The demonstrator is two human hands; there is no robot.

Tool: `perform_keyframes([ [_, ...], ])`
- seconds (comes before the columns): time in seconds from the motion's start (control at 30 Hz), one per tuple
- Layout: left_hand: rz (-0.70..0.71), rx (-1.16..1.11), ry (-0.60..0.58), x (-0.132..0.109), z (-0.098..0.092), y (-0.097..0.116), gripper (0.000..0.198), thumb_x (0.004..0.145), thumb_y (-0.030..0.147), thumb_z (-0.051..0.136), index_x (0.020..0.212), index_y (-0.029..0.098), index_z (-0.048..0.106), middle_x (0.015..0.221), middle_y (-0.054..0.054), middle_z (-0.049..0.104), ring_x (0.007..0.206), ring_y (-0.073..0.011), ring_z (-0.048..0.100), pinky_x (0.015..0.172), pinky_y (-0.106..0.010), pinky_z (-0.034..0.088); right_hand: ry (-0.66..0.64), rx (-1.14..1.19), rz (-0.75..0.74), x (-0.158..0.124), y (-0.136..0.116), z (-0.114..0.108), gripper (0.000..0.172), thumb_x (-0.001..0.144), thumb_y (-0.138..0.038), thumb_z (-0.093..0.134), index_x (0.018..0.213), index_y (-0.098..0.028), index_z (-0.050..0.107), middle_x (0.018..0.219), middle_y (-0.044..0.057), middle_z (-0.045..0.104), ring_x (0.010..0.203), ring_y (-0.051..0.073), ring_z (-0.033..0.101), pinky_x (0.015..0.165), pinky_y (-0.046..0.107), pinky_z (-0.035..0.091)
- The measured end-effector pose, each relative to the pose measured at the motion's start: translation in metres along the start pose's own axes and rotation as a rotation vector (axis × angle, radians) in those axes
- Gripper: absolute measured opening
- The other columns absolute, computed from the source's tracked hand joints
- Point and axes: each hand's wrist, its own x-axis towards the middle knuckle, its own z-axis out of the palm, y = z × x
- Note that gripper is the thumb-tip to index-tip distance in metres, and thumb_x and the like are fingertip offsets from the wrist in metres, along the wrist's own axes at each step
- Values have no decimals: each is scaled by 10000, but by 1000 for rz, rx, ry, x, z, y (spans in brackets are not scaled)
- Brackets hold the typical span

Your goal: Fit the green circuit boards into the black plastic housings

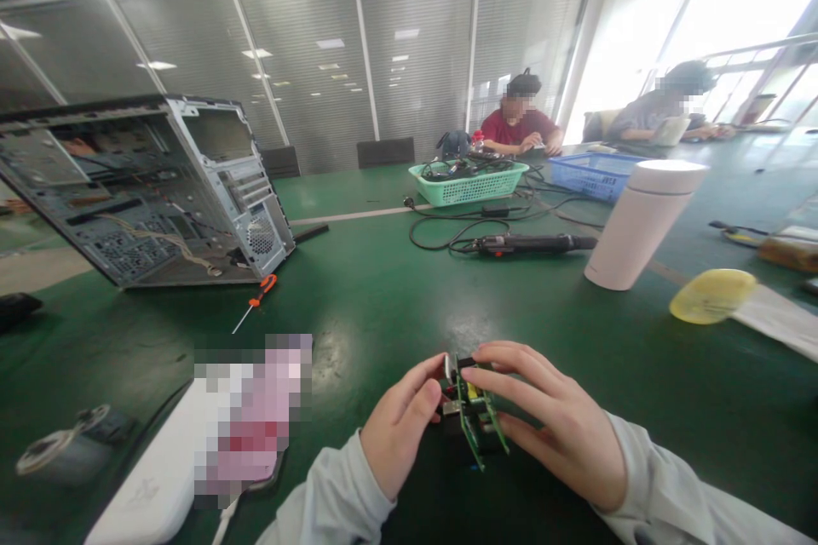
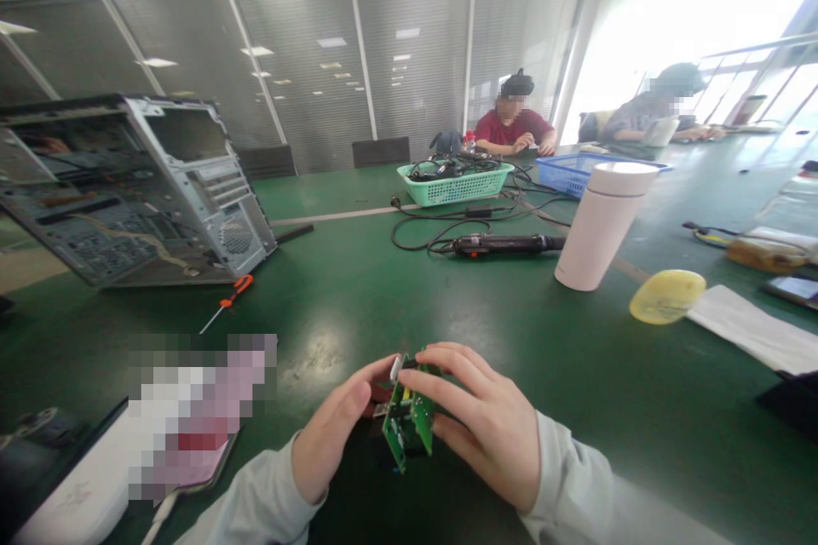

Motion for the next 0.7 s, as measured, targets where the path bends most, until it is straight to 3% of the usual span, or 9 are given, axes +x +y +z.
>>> perform_keyframes([
  [0.1,61,26,-55,-2,-2,-3,862,673,759,479,1281,148,485,1231,-151,568,1019,-276,555,875,-411,444,1,17,-9,0,1,-1,349,917,-196,432,1258,-238,492,1222,66,474,1164,185,421,969,329,441],
  [0.27,117,58,-107,-3,-5,-12,973,583,733,609,1342,157,411,1243,-162,544,997,-279,550,840,-404,453,6,59,21,0,1,-1,309,938,-251,439,1234,-226,521,1205,80,492,1147,192,445,968,339,437],
  [0.43,127,60,-146,-2,-6,-9,862,637,698,597,1308,174,458,1228,-142,566,1028,-290,553,887,-414,426,43,137,84,-1,0,1,374,910,-337,537,1265,-251,455,1198,59,489,1127,176,462,978,307,428],
  [0.57,120,33,-159,-2,-7,-3,820,663,675,590,1286,160,450,1240,-149,559,1038,-290,548,877,-410,424,40,228,248,-3,0,5,524,834,-368,639,1292,-254,412,1236,64,447,1117,193,465,916,304,463],
  [0.7,139,10,-98,-3,-4,-6,870,588,571,708,1290,174,382,1282,-163,503,1041,-278,546,829,-379,444,-29,370,479,-5,1,11,594,777,-259,623,1308,-213,361,1176,84,467,968,178,514,712,278,497],
])
